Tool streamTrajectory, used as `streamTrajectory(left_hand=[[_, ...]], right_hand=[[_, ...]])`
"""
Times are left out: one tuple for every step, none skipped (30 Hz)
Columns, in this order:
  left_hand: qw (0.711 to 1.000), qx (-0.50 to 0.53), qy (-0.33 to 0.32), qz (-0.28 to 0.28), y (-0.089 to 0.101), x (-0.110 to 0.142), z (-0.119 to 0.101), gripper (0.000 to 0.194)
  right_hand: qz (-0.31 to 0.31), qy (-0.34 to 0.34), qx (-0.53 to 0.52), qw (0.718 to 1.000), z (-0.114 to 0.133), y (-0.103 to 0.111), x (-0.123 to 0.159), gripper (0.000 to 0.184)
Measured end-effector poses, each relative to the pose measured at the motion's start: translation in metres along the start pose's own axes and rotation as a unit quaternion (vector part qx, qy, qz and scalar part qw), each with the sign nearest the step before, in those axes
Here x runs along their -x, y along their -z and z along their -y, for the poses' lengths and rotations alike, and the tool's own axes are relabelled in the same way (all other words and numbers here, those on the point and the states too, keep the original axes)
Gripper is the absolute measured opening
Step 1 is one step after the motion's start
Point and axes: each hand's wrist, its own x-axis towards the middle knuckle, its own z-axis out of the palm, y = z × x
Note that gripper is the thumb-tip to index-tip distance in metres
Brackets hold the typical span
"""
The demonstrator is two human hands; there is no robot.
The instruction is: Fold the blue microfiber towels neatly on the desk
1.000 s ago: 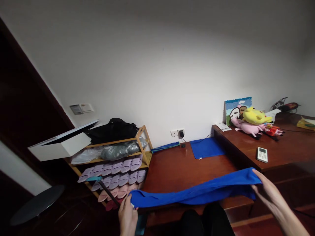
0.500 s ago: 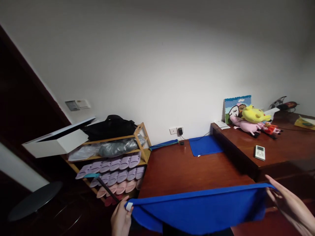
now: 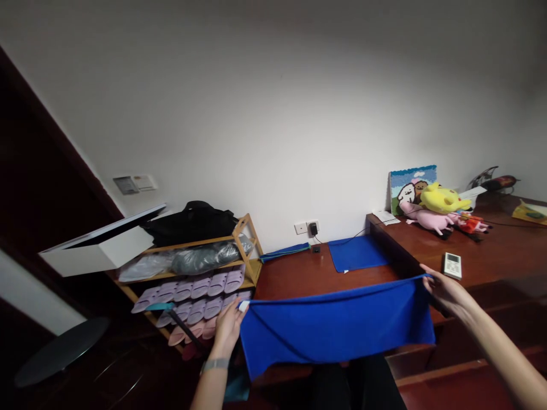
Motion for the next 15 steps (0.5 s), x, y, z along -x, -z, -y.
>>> streamTrajectory(left_hand=[[1.000,0.005,-0.005,0.004,-0.013,-0.010,-0.007,0.013],[1.000,0.012,-0.013,0.008,-0.024,-0.020,-0.015,0.013],[0.999,0.020,-0.024,0.012,-0.033,-0.029,-0.023,0.013],[0.999,0.028,-0.037,0.015,-0.040,-0.036,-0.031,0.012],[0.998,0.036,-0.051,0.019,-0.045,-0.042,-0.039,0.010],[0.997,0.043,-0.065,0.022,-0.046,-0.046,-0.045,0.009],[0.996,0.048,-0.078,0.025,-0.045,-0.048,-0.050,0.009],[0.994,0.051,-0.088,0.028,-0.042,-0.050,-0.051,0.010],[0.994,0.051,-0.093,0.029,-0.037,-0.049,-0.049,0.012],[0.994,0.046,-0.093,0.028,-0.029,-0.048,-0.044,0.013],[0.995,0.037,-0.086,0.025,-0.020,-0.046,-0.035,0.013],[0.997,0.025,-0.075,0.020,-0.011,-0.043,-0.022,0.013],[0.998,0.010,-0.059,0.014,0.000,-0.040,-0.007,0.012],[0.999,-0.009,-0.041,0.009,0.010,-0.036,0.010,0.011],[0.999,-0.029,-0.022,0.005,0.020,-0.032,0.028,0.009]], right_hand=[[0.005,-0.015,-0.009,1.000,0.007,-0.015,-0.011,0.017],[0.013,-0.024,-0.012,1.000,0.015,-0.029,-0.020,0.016],[0.021,-0.023,-0.008,0.999,0.024,-0.041,-0.028,0.015],[0.028,-0.009,0.001,1.000,0.032,-0.051,-0.034,0.016],[0.034,0.011,0.010,0.999,0.039,-0.059,-0.038,0.018],[0.041,0.032,0.017,0.998,0.045,-0.064,-0.041,0.022],[0.049,0.055,0.022,0.997,0.049,-0.065,-0.043,0.026],[0.055,0.074,0.025,0.995,0.050,-0.064,-0.044,0.030],[0.061,0.087,0.028,0.994,0.048,-0.059,-0.044,0.035],[0.065,0.092,0.032,0.993,0.043,-0.052,-0.044,0.039],[0.067,0.089,0.039,0.993,0.034,-0.042,-0.043,0.043],[0.063,0.081,0.050,0.993,0.022,-0.031,-0.043,0.045],[0.057,0.069,0.064,0.994,0.007,-0.018,-0.042,0.047],[0.051,0.055,0.083,0.994,-0.011,-0.005,-0.042,0.048],[0.045,0.040,0.105,0.993,-0.031,0.008,-0.042,0.048]])
